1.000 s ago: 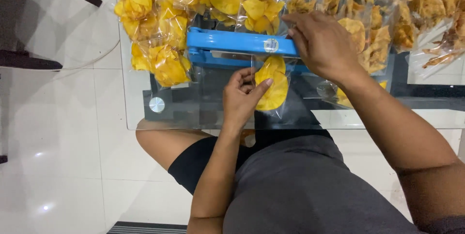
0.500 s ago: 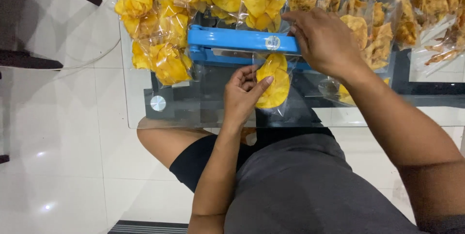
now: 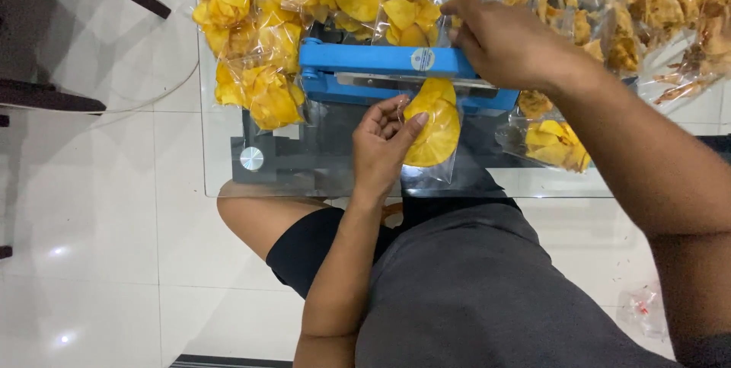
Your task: Manually filling small plastic bags with yellow chips and sealing them using an impulse sealer.
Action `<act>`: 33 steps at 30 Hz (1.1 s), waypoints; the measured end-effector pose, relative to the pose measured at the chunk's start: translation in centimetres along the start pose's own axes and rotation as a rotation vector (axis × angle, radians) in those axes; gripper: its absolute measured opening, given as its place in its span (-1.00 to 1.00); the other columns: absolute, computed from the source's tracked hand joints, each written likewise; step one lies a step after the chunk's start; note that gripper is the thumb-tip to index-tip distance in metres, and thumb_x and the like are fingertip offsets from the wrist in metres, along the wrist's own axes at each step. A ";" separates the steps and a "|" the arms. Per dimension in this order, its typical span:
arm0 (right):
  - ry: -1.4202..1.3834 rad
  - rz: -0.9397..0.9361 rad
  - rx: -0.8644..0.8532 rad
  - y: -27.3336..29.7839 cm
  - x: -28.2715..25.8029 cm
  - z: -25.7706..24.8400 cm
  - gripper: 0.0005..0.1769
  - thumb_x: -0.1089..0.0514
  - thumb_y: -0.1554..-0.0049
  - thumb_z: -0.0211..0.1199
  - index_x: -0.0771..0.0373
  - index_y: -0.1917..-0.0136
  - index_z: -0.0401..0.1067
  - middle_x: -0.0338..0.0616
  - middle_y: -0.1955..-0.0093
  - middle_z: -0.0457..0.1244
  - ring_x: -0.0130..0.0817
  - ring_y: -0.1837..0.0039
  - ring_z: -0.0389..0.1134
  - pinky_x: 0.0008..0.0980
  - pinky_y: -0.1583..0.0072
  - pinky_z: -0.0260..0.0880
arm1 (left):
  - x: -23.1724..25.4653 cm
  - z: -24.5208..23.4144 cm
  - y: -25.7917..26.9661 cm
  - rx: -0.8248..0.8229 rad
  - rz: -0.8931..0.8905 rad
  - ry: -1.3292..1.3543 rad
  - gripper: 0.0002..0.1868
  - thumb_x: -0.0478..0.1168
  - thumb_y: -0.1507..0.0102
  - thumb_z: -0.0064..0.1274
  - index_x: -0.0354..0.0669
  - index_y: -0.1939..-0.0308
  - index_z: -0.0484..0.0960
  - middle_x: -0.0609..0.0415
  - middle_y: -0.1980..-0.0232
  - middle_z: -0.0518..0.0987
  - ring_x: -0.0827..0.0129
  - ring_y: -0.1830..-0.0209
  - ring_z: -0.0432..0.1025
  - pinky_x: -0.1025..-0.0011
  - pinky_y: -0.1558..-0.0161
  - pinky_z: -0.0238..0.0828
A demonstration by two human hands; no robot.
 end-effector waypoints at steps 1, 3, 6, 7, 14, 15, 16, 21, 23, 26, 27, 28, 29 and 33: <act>0.022 0.004 0.002 0.1 -0.3 -0.4 -0.45 0.11 -0.41 -0.15 0.34 -0.60 0.12 0.30 -0.41 0.21 0.35 -0.32 0.25 0.30 -0.15 0.25 | 0.1 0.1 0.0 -0.002 0.021 0.016 -0.45 -0.11 -0.12 0.34 -0.23 -0.14 0.60 0.06 -0.03 0.62 0.47 0.04 0.51 0.54 0.04 0.57; 0.046 0.008 0.007 0.2 -0.8 -1.0 -0.44 0.09 -0.40 -0.14 0.31 -0.60 0.10 0.29 -0.50 0.16 0.39 -0.41 0.18 0.34 -0.24 0.19 | 0.3 0.3 0.1 -0.006 0.045 0.033 -0.45 -0.12 -0.13 0.34 -0.24 -0.15 0.60 0.05 -0.04 0.62 0.46 0.03 0.52 0.53 0.03 0.58; 0.069 0.041 -0.009 0.2 -1.3 -1.3 -0.43 0.04 -0.41 -0.11 0.27 -0.62 0.09 0.25 -0.46 0.19 0.38 -0.38 0.21 0.33 -0.26 0.17 | 0.5 0.2 0.3 -0.013 0.059 0.043 -0.49 -0.13 -0.15 0.33 -0.22 -0.13 0.60 0.07 0.01 0.59 0.43 0.02 0.53 0.51 0.01 0.59; 0.068 0.065 -0.016 0.3 -1.4 -1.3 -0.42 0.02 -0.41 -0.13 0.24 -0.63 0.08 0.24 -0.45 0.20 0.38 -0.38 0.21 0.34 -0.26 0.17 | 0.5 0.2 0.3 -0.024 0.076 0.042 -0.49 -0.14 -0.16 0.32 -0.23 -0.14 0.59 0.07 0.01 0.59 0.43 0.01 0.53 0.51 0.01 0.59; 0.108 0.061 -0.012 0.4 -1.7 -1.4 -0.43 -0.03 -0.43 -0.12 0.22 -0.62 0.11 0.21 -0.28 0.32 0.31 -0.27 0.32 0.29 -0.22 0.24 | 1.6 0.5 0.9 -0.017 0.031 0.052 -0.46 -0.10 -0.14 0.32 -0.23 -0.14 0.60 0.04 -0.01 0.60 0.38 -0.05 0.55 0.49 -0.02 0.60; 0.109 0.061 -0.010 0.4 -1.6 -1.4 -0.43 -0.03 -0.43 -0.12 0.22 -0.62 0.11 0.21 -0.28 0.32 0.31 -0.27 0.32 0.29 -0.22 0.24 | 1.6 0.5 0.9 -0.018 0.033 0.053 -0.46 -0.10 -0.14 0.32 -0.23 -0.14 0.60 0.04 -0.01 0.60 0.38 -0.05 0.55 0.49 -0.02 0.60; 0.110 0.060 -0.008 0.4 -1.6 -1.4 -0.42 -0.03 -0.43 -0.11 0.23 -0.62 0.11 0.21 -0.23 0.35 0.29 -0.26 0.33 0.26 -0.22 0.24 | 1.5 0.5 1.0 -0.016 0.031 0.056 -0.47 -0.11 -0.13 0.32 -0.23 -0.14 0.60 0.04 -0.01 0.61 0.38 -0.04 0.55 0.49 -0.02 0.60; 0.112 0.039 0.008 0.3 -1.2 -1.1 -0.41 -0.06 -0.43 -0.08 0.24 -0.62 0.12 0.24 -0.27 0.32 0.26 -0.28 0.32 0.20 -0.20 0.28 | 0.5 0.4 1.0 -0.032 0.036 0.101 -0.42 -0.08 -0.11 0.34 -0.24 -0.15 0.58 0.01 -0.04 0.61 0.36 -0.06 0.55 0.46 -0.06 0.58; 0.141 -0.040 0.067 0.3 -0.9 -1.0 -0.38 -0.11 -0.43 0.00 0.32 -0.59 0.21 0.21 -0.07 0.38 0.21 -0.08 0.40 0.13 -0.03 0.31 | 0.2 0.4 1.2 -0.033 0.048 0.072 -0.44 -0.08 -0.12 0.33 -0.22 -0.15 0.58 0.03 -0.02 0.62 0.39 -0.02 0.55 0.50 -0.03 0.57; 0.126 -0.130 0.201 2.3 -2.8 -2.3 -0.43 -0.04 -0.43 0.10 0.36 -0.54 0.27 0.21 -0.18 0.37 0.21 -0.21 0.30 0.22 -0.05 0.29 | -1.2 0.3 1.2 -0.027 0.021 0.043 -0.40 -0.06 -0.10 0.34 -0.20 -0.17 0.58 0.01 -0.07 0.62 0.39 -0.05 0.53 0.47 -0.05 0.56; 0.127 -0.129 0.203 3.0 -2.9 -2.4 -0.43 -0.04 -0.43 0.10 0.36 -0.54 0.27 0.21 -0.18 0.37 0.21 -0.21 0.30 0.22 -0.05 0.29 | -1.4 0.3 1.4 -0.029 0.022 0.042 -0.40 -0.06 -0.10 0.34 -0.20 -0.17 0.58 0.01 -0.07 0.62 0.39 -0.05 0.53 0.47 -0.05 0.56; 0.102 -0.220 0.289 3.8 -3.1 -2.6 -0.45 0.02 -0.43 0.13 0.42 -0.54 0.27 0.25 -0.24 0.34 0.23 -0.28 0.25 0.20 -0.10 0.26 | -1.6 0.3 1.6 -0.030 0.030 0.002 -0.39 -0.08 -0.12 0.33 -0.19 -0.20 0.56 0.01 -0.10 0.61 0.39 -0.06 0.53 0.49 -0.04 0.56; 0.078 -0.311 0.373 4.6 -3.4 -2.7 -0.46 0.08 -0.43 0.16 0.49 -0.53 0.28 0.30 -0.31 0.31 0.25 -0.35 0.19 0.19 -0.15 0.23 | -1.7 0.2 1.8 -0.029 0.037 -0.038 -0.39 -0.10 -0.14 0.32 -0.19 -0.23 0.54 0.02 -0.13 0.60 0.39 -0.06 0.53 0.51 -0.02 0.56; 0.078 -0.529 0.675 8.9 -2.3 -0.1 -0.75 0.23 -0.48 0.35 0.43 -0.33 0.49 0.11 -0.05 0.33 0.05 -0.09 0.29 -0.03 -0.08 0.26 | -2.6 -0.7 3.4 -0.083 0.101 -0.050 -0.35 -0.10 -0.17 0.29 -0.21 -0.29 0.47 -0.01 -0.16 0.57 0.36 -0.05 0.54 0.49 0.00 0.59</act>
Point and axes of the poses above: each hand's wrist, its own y-axis away from the middle knuckle, its own z-axis out of the palm, x = y × z, the point moved 2 cm from there along -y, towards the middle knuckle
